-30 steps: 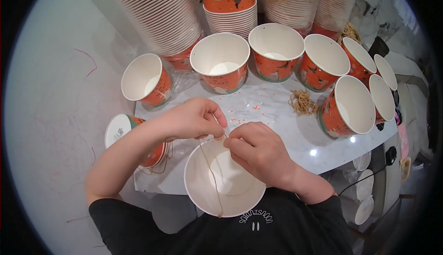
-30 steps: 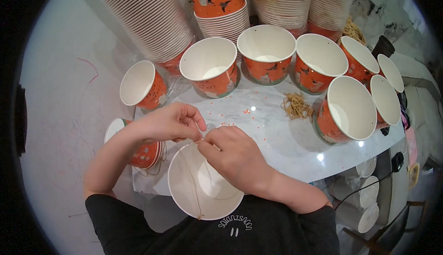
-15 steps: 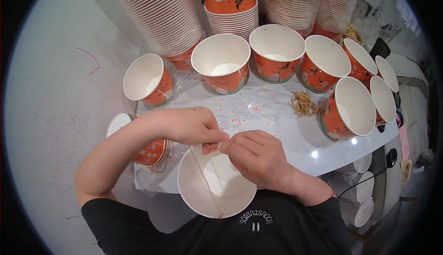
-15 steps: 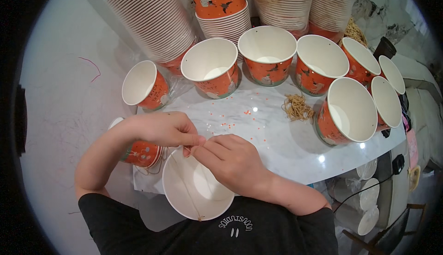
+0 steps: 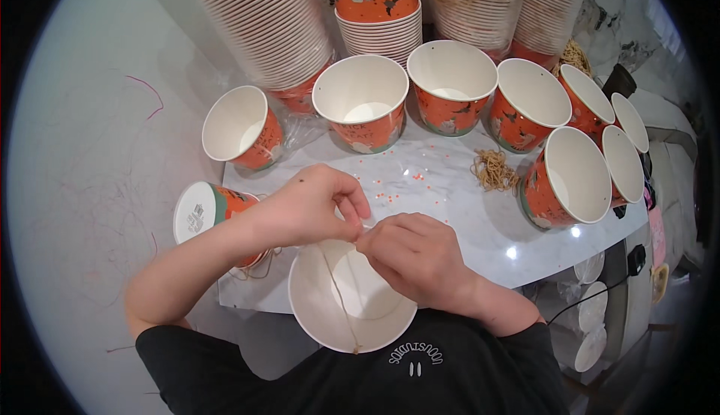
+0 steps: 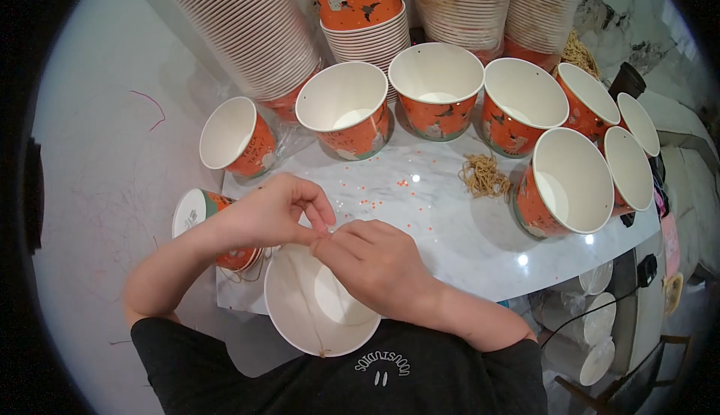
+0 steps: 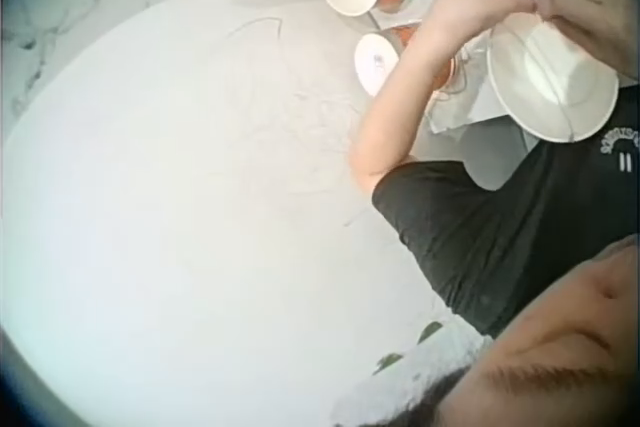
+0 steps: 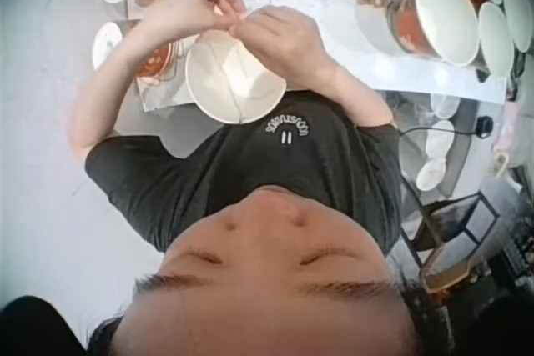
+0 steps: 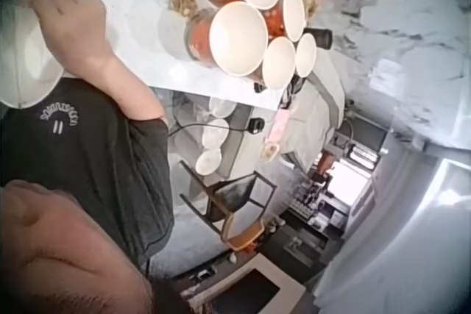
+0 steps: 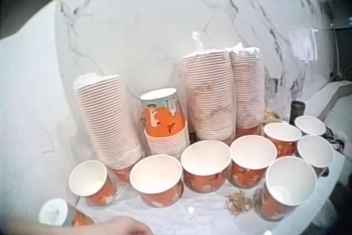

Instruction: Applying rubber bands to paper cups as part of a packaging process.

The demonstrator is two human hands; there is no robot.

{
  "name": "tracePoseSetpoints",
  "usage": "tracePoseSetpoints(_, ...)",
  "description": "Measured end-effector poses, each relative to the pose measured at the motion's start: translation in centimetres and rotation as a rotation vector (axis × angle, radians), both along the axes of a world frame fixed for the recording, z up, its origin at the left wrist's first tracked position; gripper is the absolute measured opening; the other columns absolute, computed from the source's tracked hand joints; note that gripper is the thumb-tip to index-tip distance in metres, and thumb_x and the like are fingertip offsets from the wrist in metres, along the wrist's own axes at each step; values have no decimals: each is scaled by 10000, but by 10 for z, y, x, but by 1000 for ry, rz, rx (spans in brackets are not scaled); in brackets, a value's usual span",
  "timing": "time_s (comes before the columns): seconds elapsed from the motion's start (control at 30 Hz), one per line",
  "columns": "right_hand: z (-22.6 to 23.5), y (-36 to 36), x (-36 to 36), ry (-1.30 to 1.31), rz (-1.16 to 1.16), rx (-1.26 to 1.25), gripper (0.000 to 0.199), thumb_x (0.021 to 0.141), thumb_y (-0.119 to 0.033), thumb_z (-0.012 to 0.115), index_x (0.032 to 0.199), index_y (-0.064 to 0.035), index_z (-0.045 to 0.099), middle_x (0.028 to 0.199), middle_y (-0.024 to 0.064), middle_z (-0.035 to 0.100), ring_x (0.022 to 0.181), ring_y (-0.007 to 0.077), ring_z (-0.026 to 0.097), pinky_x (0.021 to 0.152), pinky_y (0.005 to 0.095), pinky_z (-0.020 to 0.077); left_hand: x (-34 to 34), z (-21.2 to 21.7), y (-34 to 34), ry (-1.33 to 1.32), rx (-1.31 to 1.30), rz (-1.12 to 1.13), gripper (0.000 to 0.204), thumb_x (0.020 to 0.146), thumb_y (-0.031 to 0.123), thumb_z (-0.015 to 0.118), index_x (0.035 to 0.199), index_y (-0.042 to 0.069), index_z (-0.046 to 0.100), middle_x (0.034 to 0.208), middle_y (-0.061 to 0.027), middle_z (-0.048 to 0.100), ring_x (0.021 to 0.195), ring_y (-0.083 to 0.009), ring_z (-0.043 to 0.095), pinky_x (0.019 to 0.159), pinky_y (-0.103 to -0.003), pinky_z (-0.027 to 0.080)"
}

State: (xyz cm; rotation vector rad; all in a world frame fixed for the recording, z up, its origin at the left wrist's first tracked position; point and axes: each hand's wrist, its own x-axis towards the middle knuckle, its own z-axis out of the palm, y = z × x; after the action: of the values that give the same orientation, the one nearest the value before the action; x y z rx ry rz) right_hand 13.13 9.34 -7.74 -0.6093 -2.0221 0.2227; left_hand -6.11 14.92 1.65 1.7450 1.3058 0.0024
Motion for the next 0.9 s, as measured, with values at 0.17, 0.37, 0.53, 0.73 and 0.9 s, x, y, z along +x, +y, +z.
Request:
tracePoseSetpoints(0.17, 2, 11, -5, 60, 24, -251, 202, 789, 5, 749, 950, -88, 669, 860, 38, 693, 741, 250, 670, 654, 358, 534, -3, 2, -19, -4, 327, -11, 220, 795, 42, 703, 1000, -30, 666, 849, -145, 709, 776, -279, 700, 712, -355, 537)
tracePoseSetpoints(0.37, 3, 27, -13, 142, 107, -412, 190, 841, -2, 707, 991, -77, 618, 881, 81, 675, 775, 260, 675, 675, 355, 537, -12, -19, -35, -3, 900, -108, 217, 827, 2, 703, 1040, -12, 661, 894, -145, 681, 759, -330, 681, 665, -389, 528)
tracePoseSetpoints(0.53, 1, 36, -14, 269, 197, -644, 141, 896, 8, 694, 1010, -32, 623, 905, 60, 681, 820, 162, 682, 763, 303, 553, -21, -45, -38, -142, 970, 49, 184, 847, 27, 747, 1025, 2, 709, 874, -102, 681, 637, -225, 610, 579, -340, 477)
tracePoseSetpoints(0.73, -4, 42, -13, 339, 250, -762, 135, 926, -14, 685, 1035, -12, 605, 907, 46, 666, 837, 120, 652, 788, 278, 533, -24, -76, -34, -474, 549, 405, 144, 884, 57, 778, 1019, 18, 743, 816, 31, 678, 583, 16, 404, 517, -190, 308)
tracePoseSetpoints(0.9, -1, 40, -14, 393, 264, -812, 160, 935, -25, 688, 1079, -8, 622, 936, 30, 669, 877, 91, 638, 820, 256, 519, -28, -82, -25, -737, 298, 478, 156, 916, 42, 758, 1049, -24, 711, 914, 2, 709, 611, 44, 444, 531, -153, 327)
